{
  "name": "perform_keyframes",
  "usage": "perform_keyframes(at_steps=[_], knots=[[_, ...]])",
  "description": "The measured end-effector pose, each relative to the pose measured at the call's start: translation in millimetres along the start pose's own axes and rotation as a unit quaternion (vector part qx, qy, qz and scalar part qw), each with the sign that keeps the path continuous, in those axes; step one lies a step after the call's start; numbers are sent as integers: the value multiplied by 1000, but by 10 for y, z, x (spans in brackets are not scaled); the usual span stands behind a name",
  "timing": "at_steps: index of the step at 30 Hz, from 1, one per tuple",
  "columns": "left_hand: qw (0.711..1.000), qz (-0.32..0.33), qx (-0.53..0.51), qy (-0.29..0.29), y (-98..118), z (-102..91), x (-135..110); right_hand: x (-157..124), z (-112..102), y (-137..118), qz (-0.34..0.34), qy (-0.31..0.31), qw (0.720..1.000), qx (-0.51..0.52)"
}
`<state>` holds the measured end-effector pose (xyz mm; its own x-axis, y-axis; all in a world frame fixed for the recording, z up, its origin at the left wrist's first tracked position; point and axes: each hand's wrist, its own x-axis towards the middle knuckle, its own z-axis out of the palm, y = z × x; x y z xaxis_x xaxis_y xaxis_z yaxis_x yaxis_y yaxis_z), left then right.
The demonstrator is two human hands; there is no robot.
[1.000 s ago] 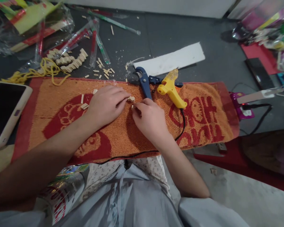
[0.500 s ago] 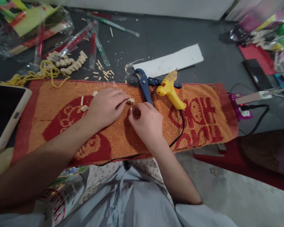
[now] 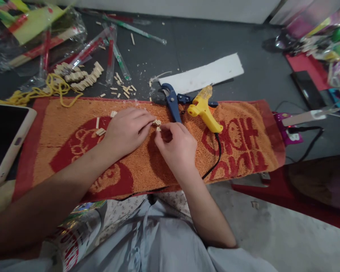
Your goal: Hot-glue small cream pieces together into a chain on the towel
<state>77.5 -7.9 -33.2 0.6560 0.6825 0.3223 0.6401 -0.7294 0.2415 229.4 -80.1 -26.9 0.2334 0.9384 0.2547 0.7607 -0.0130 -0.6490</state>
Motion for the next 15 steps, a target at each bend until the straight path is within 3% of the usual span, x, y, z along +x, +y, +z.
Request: perform_keyframes(at_steps=[15], knots=[[1000, -1, -4, -6, 2, -6, -1, 1, 82, 43, 24, -6, 1000, -7]])
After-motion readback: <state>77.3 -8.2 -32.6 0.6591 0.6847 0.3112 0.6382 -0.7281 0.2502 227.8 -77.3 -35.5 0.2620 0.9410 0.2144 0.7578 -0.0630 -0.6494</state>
